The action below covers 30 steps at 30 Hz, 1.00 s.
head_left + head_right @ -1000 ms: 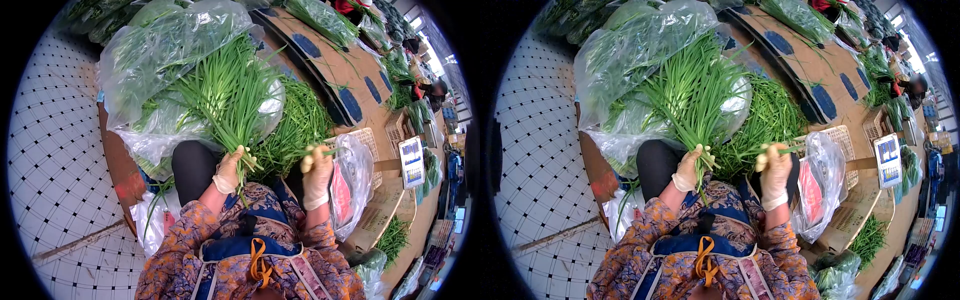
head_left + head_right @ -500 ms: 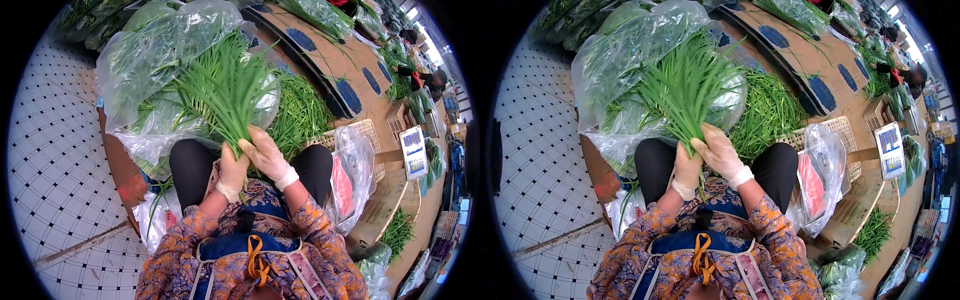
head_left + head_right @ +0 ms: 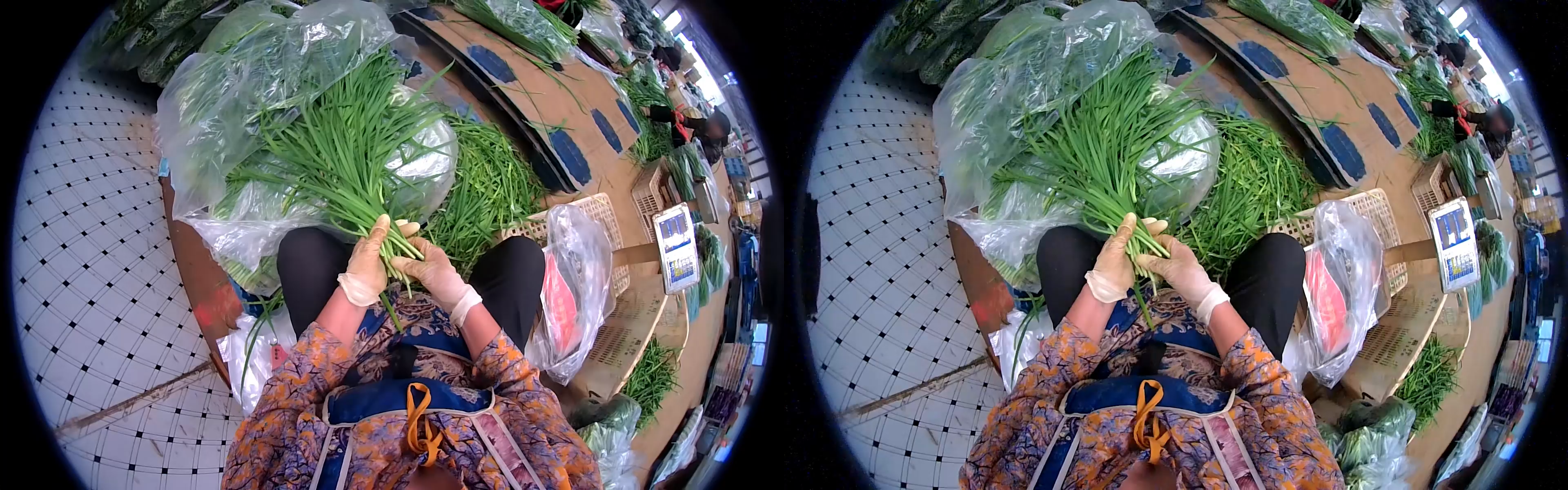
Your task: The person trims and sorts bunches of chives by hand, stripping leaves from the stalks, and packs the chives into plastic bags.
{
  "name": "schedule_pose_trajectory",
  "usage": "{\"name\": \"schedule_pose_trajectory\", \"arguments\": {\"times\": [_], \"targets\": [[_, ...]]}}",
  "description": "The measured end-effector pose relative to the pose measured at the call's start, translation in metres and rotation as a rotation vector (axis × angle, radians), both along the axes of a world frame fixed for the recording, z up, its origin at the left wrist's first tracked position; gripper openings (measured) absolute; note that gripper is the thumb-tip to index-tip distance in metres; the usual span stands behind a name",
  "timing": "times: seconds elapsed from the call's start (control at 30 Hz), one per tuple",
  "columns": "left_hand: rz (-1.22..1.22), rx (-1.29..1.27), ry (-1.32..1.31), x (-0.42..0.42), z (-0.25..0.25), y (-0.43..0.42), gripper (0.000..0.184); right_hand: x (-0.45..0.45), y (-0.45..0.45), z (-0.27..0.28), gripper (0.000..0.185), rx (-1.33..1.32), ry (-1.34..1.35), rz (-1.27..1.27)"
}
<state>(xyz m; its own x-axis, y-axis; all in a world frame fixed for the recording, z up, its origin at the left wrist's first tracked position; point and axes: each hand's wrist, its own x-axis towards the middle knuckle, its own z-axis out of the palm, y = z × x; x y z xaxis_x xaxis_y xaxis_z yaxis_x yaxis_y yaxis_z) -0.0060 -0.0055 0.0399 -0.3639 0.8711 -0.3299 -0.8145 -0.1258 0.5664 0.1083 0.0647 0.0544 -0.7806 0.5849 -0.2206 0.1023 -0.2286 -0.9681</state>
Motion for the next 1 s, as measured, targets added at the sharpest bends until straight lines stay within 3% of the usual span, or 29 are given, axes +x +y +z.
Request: {"name": "schedule_pose_trajectory", "arguments": {"times": [0.07, 0.2, 0.3, 0.37, 0.4, 0.43, 0.5, 0.57, 0.6, 0.63, 0.7, 0.77, 0.8, 0.83, 0.9, 1.0], "targets": [[-0.029, 0.018, -0.012, -0.004, 0.000, -0.003, 0.042, 0.006, 0.006, 0.005, 0.017, -0.312, -0.046, 0.079], [-0.027, -0.022, 0.016, -0.010, -0.001, -0.008, 0.045, 0.025, 0.025, 0.010, 0.007, -0.165, -0.120, 0.107], [-0.006, -0.029, 0.012, -0.014, 0.000, -0.010, 0.042, 0.048, 0.044, 0.006, 0.009, -0.187, -0.071, -0.072], [0.013, -0.088, 0.022, -0.013, 0.005, -0.011, 0.033, 0.055, 0.061, -0.009, 0.023, 0.021, -0.316, -0.059], [0.049, -0.137, 0.105, -0.011, 0.001, -0.009, 0.026, 0.052, 0.062, -0.014, 0.042, 0.573, -0.428, 0.025], [0.084, -0.184, 0.189, -0.007, -0.004, -0.005, 0.020, 0.056, 0.062, -0.016, 0.064, 0.748, -0.651, 0.121], [0.240, -0.224, 0.378, 0.009, -0.005, 0.002, 0.012, 0.030, 0.048, -0.005, 0.078, 0.534, -0.341, 0.067], [0.100, -0.358, 0.853, 0.011, -0.023, 0.004, 0.029, 0.002, 0.027, 0.012, 0.082, 0.252, -0.152, 0.117], [0.227, -0.105, 0.453, 0.025, -0.033, 0.009, 0.036, -0.010, 0.022, 0.016, 0.083, 0.496, -0.271, 0.221], [0.105, -0.210, 0.783, 0.026, -0.053, 0.005, 0.036, -0.020, 0.019, -0.006, 0.073, 0.639, -0.214, 0.238], [0.122, -0.253, 0.520, 0.037, -0.023, -0.002, 0.033, -0.022, 0.020, -0.016, 0.058, 0.183, -0.131, 0.101], [-0.022, -0.101, -0.073, 0.025, -0.023, -0.015, 0.030, -0.016, 0.033, -0.027, 0.039, -0.294, -0.102, 0.050], [-0.083, -0.084, -0.110, 0.022, -0.022, -0.018, 0.027, -0.010, 0.036, -0.025, 0.028, -0.446, -0.148, 0.083], [-0.081, -0.084, -0.111, 0.017, -0.022, -0.021, 0.027, -0.008, 0.036, -0.030, 0.028, -0.446, -0.149, 0.084], [-0.336, -0.084, -0.190, 0.011, -0.023, -0.028, 0.024, -0.007, 0.033, -0.033, 0.026, -0.532, -0.046, 0.125], [-0.357, -0.080, -0.103, 0.012, -0.024, -0.023, 0.024, -0.003, 0.031, -0.016, 0.030, -0.495, -0.131, 0.070]]}}
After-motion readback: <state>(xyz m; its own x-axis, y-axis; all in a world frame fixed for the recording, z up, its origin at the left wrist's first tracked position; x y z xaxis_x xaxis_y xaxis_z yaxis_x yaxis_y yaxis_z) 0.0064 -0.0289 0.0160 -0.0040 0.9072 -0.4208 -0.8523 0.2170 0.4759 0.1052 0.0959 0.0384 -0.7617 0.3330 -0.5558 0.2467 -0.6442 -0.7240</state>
